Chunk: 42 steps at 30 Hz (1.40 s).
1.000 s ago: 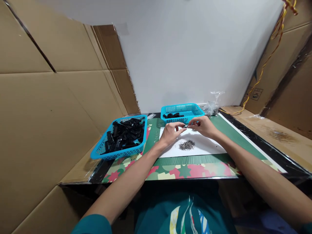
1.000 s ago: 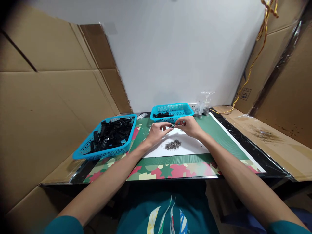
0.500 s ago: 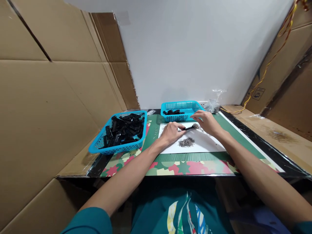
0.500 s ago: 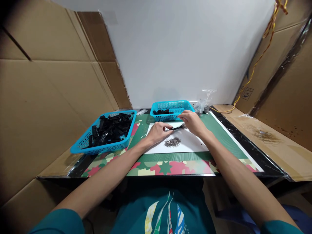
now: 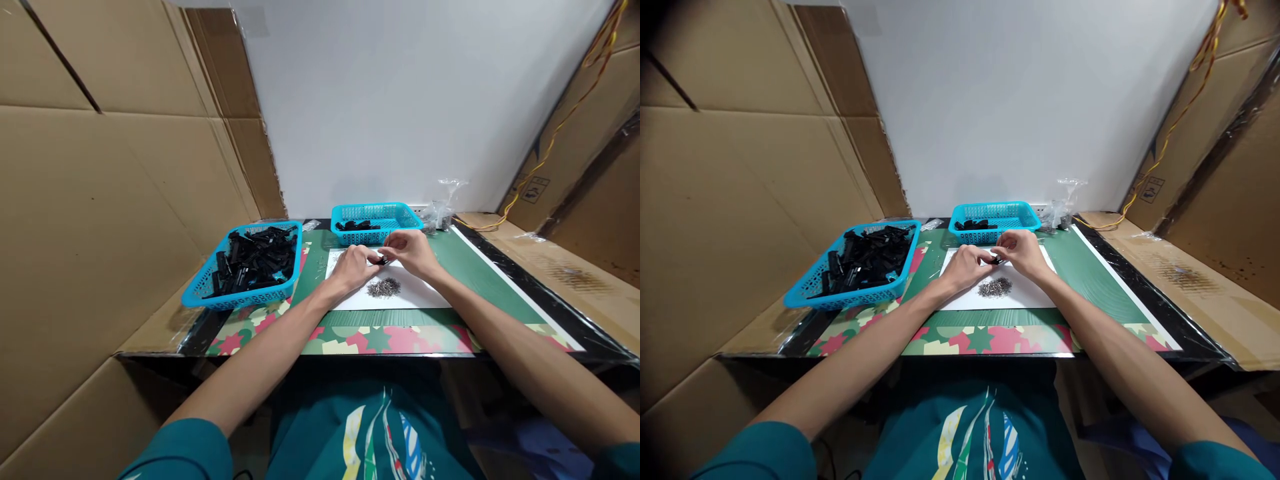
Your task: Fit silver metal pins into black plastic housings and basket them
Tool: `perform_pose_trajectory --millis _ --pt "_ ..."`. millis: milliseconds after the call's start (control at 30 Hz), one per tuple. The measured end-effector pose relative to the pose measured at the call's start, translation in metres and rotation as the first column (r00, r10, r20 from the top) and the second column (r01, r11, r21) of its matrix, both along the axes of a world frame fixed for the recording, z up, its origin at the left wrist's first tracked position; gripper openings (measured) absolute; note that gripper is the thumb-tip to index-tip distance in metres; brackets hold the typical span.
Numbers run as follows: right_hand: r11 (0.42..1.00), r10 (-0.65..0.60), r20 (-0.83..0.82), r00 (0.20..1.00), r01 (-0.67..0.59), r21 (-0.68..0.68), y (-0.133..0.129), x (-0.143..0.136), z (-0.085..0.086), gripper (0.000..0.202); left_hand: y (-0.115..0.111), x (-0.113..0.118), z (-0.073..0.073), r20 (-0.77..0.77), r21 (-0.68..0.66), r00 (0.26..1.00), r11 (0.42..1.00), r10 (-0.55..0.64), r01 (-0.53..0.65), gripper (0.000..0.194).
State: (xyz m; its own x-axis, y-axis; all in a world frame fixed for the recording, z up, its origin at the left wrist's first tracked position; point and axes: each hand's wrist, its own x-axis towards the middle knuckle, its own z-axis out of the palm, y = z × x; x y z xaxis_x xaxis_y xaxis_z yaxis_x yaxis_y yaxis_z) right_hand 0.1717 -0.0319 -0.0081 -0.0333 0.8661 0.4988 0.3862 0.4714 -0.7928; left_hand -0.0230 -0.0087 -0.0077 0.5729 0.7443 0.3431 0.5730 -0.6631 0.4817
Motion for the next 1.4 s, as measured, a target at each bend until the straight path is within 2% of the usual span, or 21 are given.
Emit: perform_pose_trajectory --millis 233,500,667,800,933,1033,1100,1200,1300,1400 --pt "0.999 -0.029 0.075 0.997 0.026 0.028 0.001 -0.001 -0.002 0.036 -0.002 0.002 0.003 0.033 -0.031 0.999 0.999 -0.01 0.011 0.014" --pt "0.996 -0.082 0.117 0.99 0.078 0.035 0.0 0.001 -0.003 0.034 -0.005 0.004 -0.005 0.141 -0.004 0.986 0.996 -0.084 0.086 0.017" --pt "0.991 -0.113 0.112 0.987 0.104 0.082 -0.001 -0.001 -0.008 0.033 -0.002 0.004 -0.008 0.147 0.003 0.984 0.995 -0.097 0.097 0.025" --pt "0.988 -0.117 0.05 0.992 0.112 0.103 0.001 -0.006 -0.012 0.039 0.0 0.004 -0.008 0.13 0.018 0.988 0.997 -0.08 0.078 0.022" --pt "0.962 -0.161 -0.098 0.982 0.178 0.208 0.004 -0.005 -0.007 0.036 -0.001 0.005 -0.004 0.193 0.04 0.981 0.999 0.011 -0.019 0.01" --pt "0.906 -0.258 -0.15 0.954 0.293 0.305 0.006 0.008 0.001 0.025 0.002 0.005 0.006 0.288 0.094 0.954 0.989 0.086 -0.118 0.018" --pt "0.876 -0.326 -0.127 0.937 0.35 0.333 0.008 0.021 0.005 0.02 0.007 0.004 0.016 0.338 0.109 0.93 0.976 0.144 -0.191 0.02" --pt "0.875 -0.376 -0.045 0.925 0.371 0.31 0.011 0.038 0.01 0.015 0.019 0.003 0.038 0.363 0.108 0.906 0.956 0.218 -0.274 0.024" --pt "0.881 -0.407 0.025 0.913 0.385 0.276 0.016 0.046 0.012 0.013 0.033 0.006 0.061 0.278 0.12 0.918 0.938 0.281 -0.324 0.024" --pt "0.884 -0.43 0.119 0.895 0.391 0.256 0.018 0.045 0.012 0.012 0.045 0.018 0.082 0.138 0.127 0.928 0.923 0.347 -0.363 0.024"
